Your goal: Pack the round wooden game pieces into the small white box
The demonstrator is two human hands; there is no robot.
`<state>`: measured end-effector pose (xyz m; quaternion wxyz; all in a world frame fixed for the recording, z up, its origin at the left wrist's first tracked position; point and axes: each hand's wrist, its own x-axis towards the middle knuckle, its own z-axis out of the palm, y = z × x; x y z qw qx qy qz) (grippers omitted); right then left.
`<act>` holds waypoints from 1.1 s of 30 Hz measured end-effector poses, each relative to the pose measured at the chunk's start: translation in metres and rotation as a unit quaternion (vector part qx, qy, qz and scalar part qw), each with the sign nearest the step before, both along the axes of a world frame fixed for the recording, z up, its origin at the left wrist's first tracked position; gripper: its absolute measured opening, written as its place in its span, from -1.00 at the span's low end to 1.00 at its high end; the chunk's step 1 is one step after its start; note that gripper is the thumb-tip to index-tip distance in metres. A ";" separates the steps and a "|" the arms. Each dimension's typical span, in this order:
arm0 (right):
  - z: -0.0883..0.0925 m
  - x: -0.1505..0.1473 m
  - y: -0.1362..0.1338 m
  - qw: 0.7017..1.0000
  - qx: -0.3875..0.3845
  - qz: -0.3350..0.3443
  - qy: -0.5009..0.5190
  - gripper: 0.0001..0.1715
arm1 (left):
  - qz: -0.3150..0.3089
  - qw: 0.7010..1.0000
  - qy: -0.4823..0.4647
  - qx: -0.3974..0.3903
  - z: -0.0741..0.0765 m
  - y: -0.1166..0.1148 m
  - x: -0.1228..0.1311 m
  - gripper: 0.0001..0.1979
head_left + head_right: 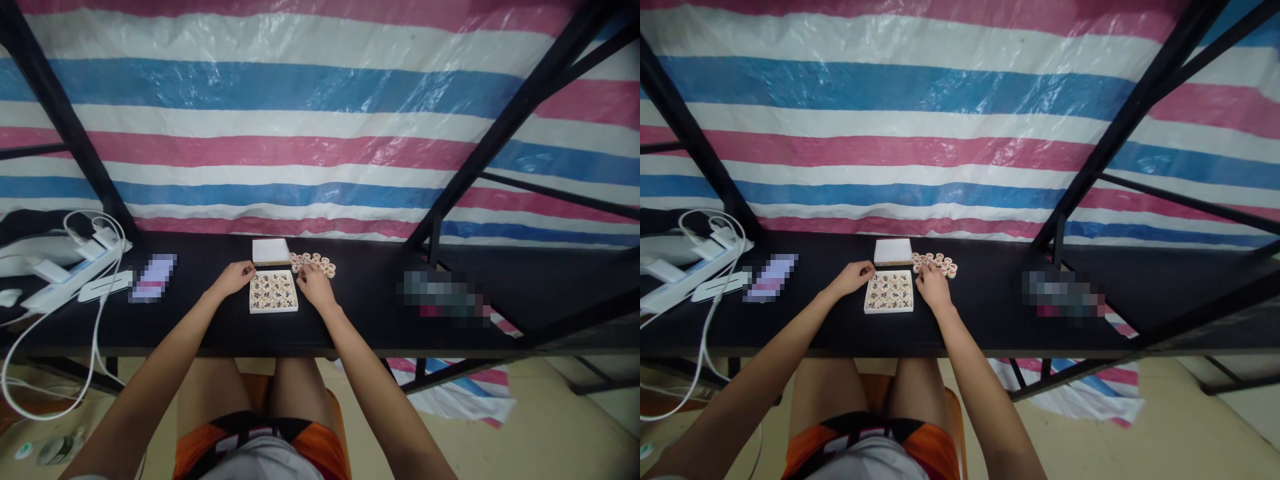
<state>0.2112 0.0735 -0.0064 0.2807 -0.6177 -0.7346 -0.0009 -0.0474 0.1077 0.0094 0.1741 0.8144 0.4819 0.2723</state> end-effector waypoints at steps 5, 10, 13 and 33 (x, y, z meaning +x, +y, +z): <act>0.004 -0.004 -0.001 0.991 0.079 0.034 0.098 -0.87 | 0.001 1.000 -0.005 0.000 -0.003 0.002 0.000 -0.79; 0.003 -0.012 -0.003 0.972 0.064 0.177 0.142 -0.88 | -0.002 1.000 -0.014 -0.003 -0.003 0.001 0.001 -0.78; 0.001 -0.015 -0.002 0.969 0.028 0.204 0.140 -0.88 | -0.007 1.000 -0.015 -0.005 -0.003 0.001 0.002 -0.77; 0.004 0.002 -0.002 0.990 0.060 0.108 0.073 -0.71 | -0.001 1.000 -0.013 -0.007 -0.003 0.001 0.002 -0.76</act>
